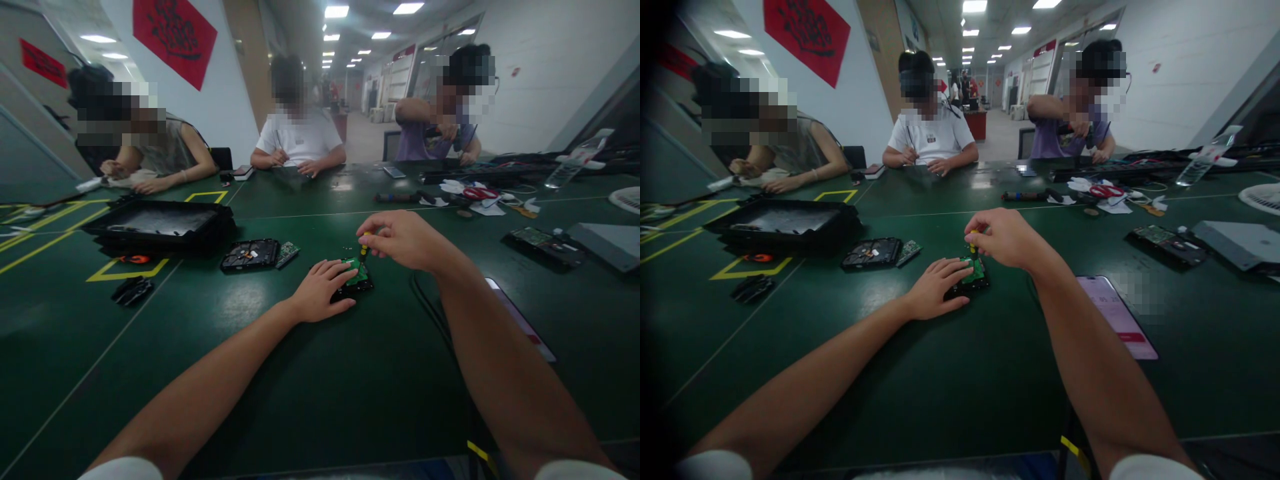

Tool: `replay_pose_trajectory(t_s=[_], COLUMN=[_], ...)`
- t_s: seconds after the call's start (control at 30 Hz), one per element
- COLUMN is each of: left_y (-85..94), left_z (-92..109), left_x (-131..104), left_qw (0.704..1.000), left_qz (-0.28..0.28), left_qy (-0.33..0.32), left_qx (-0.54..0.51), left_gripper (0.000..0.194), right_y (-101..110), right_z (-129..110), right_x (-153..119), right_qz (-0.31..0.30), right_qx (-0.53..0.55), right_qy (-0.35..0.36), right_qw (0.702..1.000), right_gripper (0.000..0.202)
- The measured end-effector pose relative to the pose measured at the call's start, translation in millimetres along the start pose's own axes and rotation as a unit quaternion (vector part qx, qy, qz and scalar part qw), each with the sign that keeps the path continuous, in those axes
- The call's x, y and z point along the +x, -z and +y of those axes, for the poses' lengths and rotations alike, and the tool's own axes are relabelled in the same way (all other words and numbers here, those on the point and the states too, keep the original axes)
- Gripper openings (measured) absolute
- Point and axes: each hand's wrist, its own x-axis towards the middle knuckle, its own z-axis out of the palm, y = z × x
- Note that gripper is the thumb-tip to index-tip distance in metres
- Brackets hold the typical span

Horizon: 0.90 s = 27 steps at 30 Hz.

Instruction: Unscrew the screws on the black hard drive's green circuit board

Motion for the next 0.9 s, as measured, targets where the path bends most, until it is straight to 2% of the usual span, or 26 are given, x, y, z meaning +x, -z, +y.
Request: replay_pose_trajectory(t_s=[0.47,0.73,0.9], left_y=[1.5,1.1,1.6], left_z=[1.4,1.6,1.9], left_x=[0.3,0.7,0.9], left_qw=[1.0,1.0,1.0], left_qz=[-0.001,-0.001,0.0], left_qy=[0.002,0.002,0.002], left_qx=[0.0,0.002,0.002], left_gripper=[0.074,0.075,0.076], right_y=[-3.2,-7.5,-6.9], right_z=[2.7,3.1,1.8], right_x=[2.4,2.2,1.8], right_qz=[0.007,0.044,0.054], right_qx=[-0.021,-0.035,-0.06], right_qy=[0.019,0.021,0.028], right_qw=[1.0,0.998,0.996], right_gripper=[0.025,0.011,0.01])
